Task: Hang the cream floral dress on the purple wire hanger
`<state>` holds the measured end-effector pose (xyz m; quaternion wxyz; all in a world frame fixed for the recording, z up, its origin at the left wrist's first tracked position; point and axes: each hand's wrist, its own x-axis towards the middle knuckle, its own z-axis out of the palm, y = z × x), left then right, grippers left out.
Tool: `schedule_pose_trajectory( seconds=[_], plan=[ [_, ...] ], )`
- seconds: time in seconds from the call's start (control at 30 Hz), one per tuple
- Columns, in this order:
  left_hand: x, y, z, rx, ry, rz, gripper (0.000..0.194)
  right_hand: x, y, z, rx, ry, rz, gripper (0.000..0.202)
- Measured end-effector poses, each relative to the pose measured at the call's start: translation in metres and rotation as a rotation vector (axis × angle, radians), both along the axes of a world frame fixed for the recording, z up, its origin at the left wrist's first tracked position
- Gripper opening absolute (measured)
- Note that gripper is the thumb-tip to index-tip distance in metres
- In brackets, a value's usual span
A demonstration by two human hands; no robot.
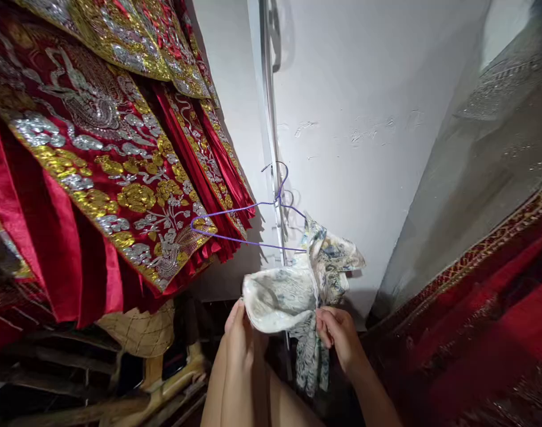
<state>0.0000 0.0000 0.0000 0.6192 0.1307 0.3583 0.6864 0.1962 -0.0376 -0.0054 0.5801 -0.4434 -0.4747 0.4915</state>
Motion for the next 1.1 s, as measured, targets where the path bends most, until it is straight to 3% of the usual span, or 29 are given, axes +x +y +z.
schedule_pose_trajectory(
  seconds=[0.07, 0.17, 0.23, 0.33, 0.47, 0.53, 0.6, 0.73, 0.87, 0.97, 1.03, 1.1],
  plan=[
    [0.002, -0.018, 0.002, 0.036, 0.022, 0.025, 0.043, 0.008, -0.003, -0.001, -0.103, -0.176, 0.244, 0.045],
    [0.008, -0.042, 0.010, 0.121, 0.076, 0.023, 0.038, 0.011, -0.006, -0.005, -0.213, -0.301, 0.436, 0.042],
    [0.015, -0.056, 0.020, 0.199, 0.140, -0.018, 0.033, 0.004, -0.007, -0.008, -0.217, -0.272, 0.407, 0.039],
    [0.027, -0.073, 0.037, 0.287, 0.404, -0.176, 0.027, -0.011, -0.010, -0.010, -0.196, -0.093, 0.277, 0.042],
    [0.034, -0.089, 0.052, 0.369, 0.714, -0.417, 0.052, -0.023, -0.013, 0.001, -0.216, 0.288, 0.316, 0.057],
    [0.030, -0.094, 0.055, 0.371, 0.833, -0.446, 0.061, -0.022, -0.014, 0.012, -0.189, 0.383, 0.426, 0.067],
    [0.022, -0.097, 0.057, 0.367, 0.962, -0.445, 0.066, -0.019, -0.014, 0.025, -0.164, 0.339, 0.510, 0.067],
    [-0.003, -0.098, 0.063, 0.387, 1.208, -0.431, 0.068, -0.014, -0.003, 0.050, -0.069, -0.051, 0.641, 0.044],
    [-0.025, -0.082, 0.066, 0.360, 1.466, -0.346, 0.073, -0.008, 0.010, 0.084, 0.028, -0.374, 0.657, 0.004],
    [-0.029, -0.063, 0.065, 0.426, 1.500, -0.441, 0.058, -0.001, 0.018, 0.117, 0.111, -0.424, 0.711, 0.009],
    [-0.029, -0.051, 0.064, 0.416, 1.448, -0.600, 0.044, 0.004, 0.029, 0.138, 0.186, -0.425, 0.637, 0.013],
    [-0.032, -0.042, 0.065, 0.370, 1.457, -0.716, 0.048, 0.009, 0.050, 0.150, 0.356, -0.419, 0.387, 0.019]
  ],
)
